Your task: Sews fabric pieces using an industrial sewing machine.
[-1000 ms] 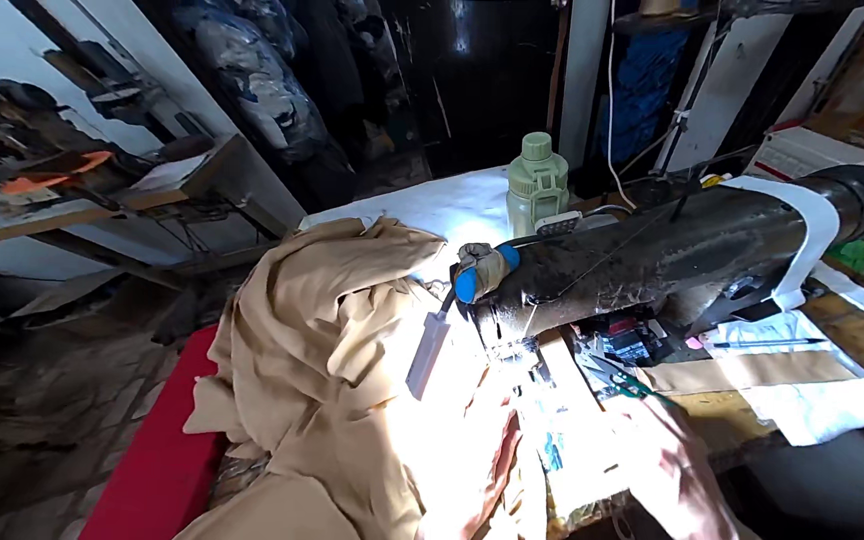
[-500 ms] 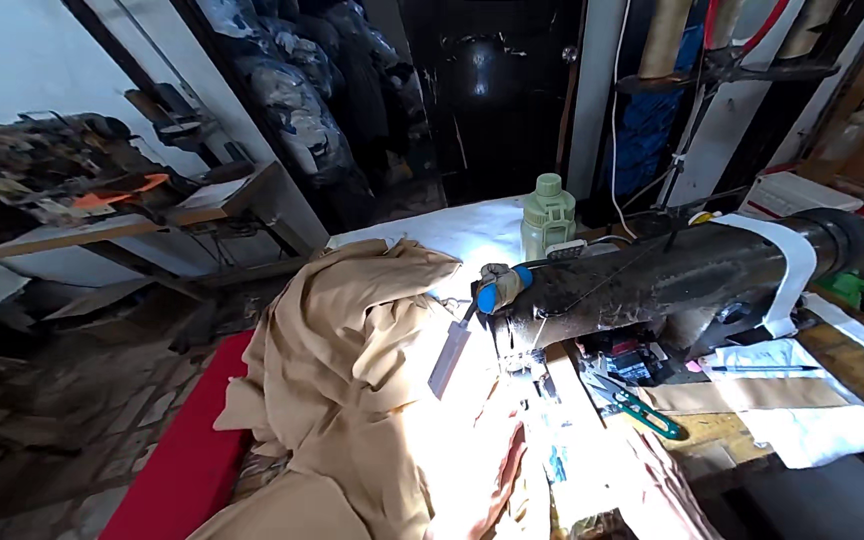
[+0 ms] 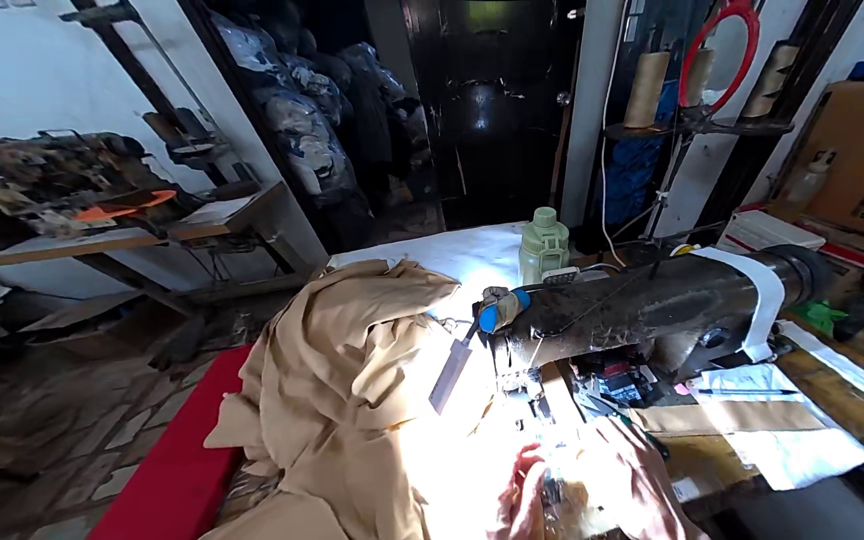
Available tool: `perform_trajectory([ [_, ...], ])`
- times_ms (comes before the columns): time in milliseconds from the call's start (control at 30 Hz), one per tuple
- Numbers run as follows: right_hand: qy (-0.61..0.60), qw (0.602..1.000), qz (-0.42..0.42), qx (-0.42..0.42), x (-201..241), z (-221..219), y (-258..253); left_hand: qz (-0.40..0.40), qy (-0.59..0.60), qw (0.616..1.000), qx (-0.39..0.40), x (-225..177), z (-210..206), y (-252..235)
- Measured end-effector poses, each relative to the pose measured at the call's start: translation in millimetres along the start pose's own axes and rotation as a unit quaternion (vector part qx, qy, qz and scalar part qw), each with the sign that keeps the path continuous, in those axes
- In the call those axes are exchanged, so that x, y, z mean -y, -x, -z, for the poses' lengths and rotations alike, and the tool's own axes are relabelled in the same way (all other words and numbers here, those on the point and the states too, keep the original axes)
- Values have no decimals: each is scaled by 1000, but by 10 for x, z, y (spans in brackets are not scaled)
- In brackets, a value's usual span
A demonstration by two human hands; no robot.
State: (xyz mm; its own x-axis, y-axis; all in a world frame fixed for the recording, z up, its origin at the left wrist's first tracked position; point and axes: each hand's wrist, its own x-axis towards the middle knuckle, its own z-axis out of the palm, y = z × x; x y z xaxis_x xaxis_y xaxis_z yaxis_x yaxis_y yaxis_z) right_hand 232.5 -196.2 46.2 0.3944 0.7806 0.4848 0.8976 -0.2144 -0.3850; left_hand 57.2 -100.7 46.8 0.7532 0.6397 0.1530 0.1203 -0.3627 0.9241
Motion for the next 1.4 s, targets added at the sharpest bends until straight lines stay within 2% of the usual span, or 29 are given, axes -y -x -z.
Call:
perform_trajectory([
  [67,31,997,63,-15,131,79,-59,98,142,984,41,-151,-99,-126],
  [133,-56,993,76,77,294,275,-5,176,240,954,43,-150,-171,-262],
  [200,-166,964,63,199,285,395,46,163,285,945,12,-25,-181,-364],
  [233,-197,955,49,216,202,389,22,159,322,933,-5,-5,-177,-394],
  [267,-193,962,18,191,83,350,-36,166,339,926,-17,12,-160,-396],
  [333,-105,983,-70,130,-233,195,-258,153,343,927,-7,116,-111,-314],
  [400,-11,984,-121,132,-457,75,-528,129,340,931,7,284,-73,-172],
  [467,16,974,-160,159,-534,-8,-683,126,413,902,-19,281,-56,-105],
  [533,45,971,-173,160,-530,-101,-721,162,466,868,-60,122,-44,-107],
  [600,82,975,-156,137,-539,-201,-701,188,463,864,-67,51,-41,-126],
  [667,104,979,-137,110,-520,-235,-682,190,451,871,-43,62,-37,-120],
  [767,117,974,-150,124,-486,-244,-714,191,455,869,-39,-75,-7,-140],
  [900,154,973,-129,115,-489,-311,-750,134,465,875,1,308,-48,-64],
  [967,158,972,-122,123,-474,-337,-753,124,469,874,-4,375,-62,-69],
  [1033,137,982,-92,91,-435,-323,-676,110,478,871,-12,370,-58,-53],
  [1133,22,999,-20,10,-353,-158,-437,92,458,884,-21,323,13,9],
  [1167,-15,1000,7,19,-252,11,-311,81,453,888,-13,309,61,40],
  [1200,-80,994,17,78,-122,264,-136,87,471,877,-30,269,99,71],
  [1233,-155,972,29,173,-2,535,39,100,484,868,-45,214,133,99],
  [1300,-259,885,100,373,151,767,73,100,500,857,-72,111,169,168],
  [1333,-274,867,121,398,202,757,63,100,502,855,-81,49,173,213],
  [1400,-263,913,65,304,302,653,95,112,437,888,-91,-136,145,336],
])
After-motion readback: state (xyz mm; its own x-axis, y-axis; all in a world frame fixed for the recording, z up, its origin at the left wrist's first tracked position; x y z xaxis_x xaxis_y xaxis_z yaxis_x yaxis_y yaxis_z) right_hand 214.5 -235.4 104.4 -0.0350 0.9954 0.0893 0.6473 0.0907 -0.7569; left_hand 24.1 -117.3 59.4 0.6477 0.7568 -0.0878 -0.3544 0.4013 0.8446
